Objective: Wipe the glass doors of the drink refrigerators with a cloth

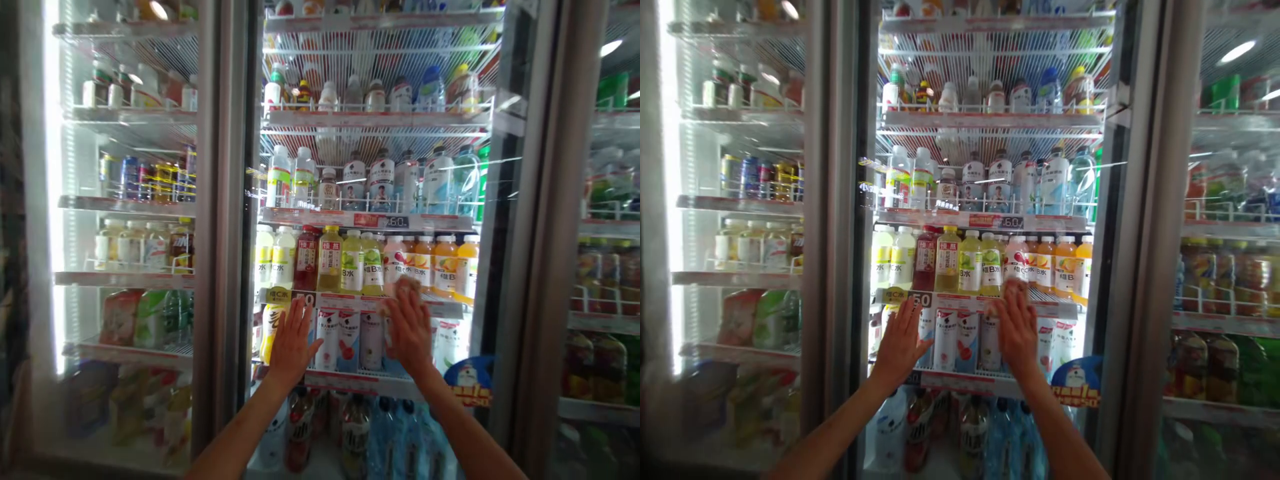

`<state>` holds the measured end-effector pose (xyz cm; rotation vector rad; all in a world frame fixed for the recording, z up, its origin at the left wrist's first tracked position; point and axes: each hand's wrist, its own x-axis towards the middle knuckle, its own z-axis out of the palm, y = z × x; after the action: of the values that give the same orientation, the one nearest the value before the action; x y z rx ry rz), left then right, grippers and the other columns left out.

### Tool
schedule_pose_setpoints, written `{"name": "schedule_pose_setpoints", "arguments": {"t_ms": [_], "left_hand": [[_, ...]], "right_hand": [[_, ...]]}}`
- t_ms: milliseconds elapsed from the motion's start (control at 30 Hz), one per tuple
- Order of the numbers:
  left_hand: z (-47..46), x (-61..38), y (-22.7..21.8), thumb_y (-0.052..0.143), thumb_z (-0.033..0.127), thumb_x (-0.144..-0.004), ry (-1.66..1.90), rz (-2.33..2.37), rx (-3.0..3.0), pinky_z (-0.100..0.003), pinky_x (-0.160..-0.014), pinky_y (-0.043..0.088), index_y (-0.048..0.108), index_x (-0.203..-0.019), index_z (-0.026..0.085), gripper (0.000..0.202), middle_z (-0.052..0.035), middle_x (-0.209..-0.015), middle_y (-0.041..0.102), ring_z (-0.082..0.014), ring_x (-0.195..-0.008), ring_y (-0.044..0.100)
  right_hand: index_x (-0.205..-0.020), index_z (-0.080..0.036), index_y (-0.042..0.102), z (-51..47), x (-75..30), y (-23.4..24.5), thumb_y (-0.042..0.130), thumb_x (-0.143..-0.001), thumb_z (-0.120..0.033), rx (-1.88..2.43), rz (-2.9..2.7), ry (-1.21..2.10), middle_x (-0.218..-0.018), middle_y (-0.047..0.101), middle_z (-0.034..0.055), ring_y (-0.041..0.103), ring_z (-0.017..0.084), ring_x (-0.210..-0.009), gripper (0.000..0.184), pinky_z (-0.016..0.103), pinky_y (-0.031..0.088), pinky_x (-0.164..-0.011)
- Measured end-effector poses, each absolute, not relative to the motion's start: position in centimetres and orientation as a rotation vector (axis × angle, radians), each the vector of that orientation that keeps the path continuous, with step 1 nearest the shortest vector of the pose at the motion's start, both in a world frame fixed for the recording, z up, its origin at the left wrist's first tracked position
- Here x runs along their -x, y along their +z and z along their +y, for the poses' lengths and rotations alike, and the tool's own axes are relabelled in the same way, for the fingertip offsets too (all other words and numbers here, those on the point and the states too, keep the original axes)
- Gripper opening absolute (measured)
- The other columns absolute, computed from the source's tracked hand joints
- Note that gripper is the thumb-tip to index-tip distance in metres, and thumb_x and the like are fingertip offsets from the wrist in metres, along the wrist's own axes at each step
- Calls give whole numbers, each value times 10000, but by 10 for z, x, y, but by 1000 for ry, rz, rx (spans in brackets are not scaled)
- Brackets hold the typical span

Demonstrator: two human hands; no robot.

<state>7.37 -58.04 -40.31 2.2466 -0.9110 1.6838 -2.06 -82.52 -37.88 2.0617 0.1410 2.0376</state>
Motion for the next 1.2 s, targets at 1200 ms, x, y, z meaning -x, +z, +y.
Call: {"name": "schedule_pose_setpoints", "arguments": {"t_ms": [1200], "left_hand": [[-525,-85,-449,493,385,-863,1513,-734,-2298,-466,-1054,346,-16,-1452,132,819,-190,-1488,204,-283,-1384,159]], "right_hand": [[-1375,-173,365,-769,-8,-417,435,-847,-148,-2104,160,2118,-1451,337,111,182,225,-1396,533,454,202,-1121]]}}
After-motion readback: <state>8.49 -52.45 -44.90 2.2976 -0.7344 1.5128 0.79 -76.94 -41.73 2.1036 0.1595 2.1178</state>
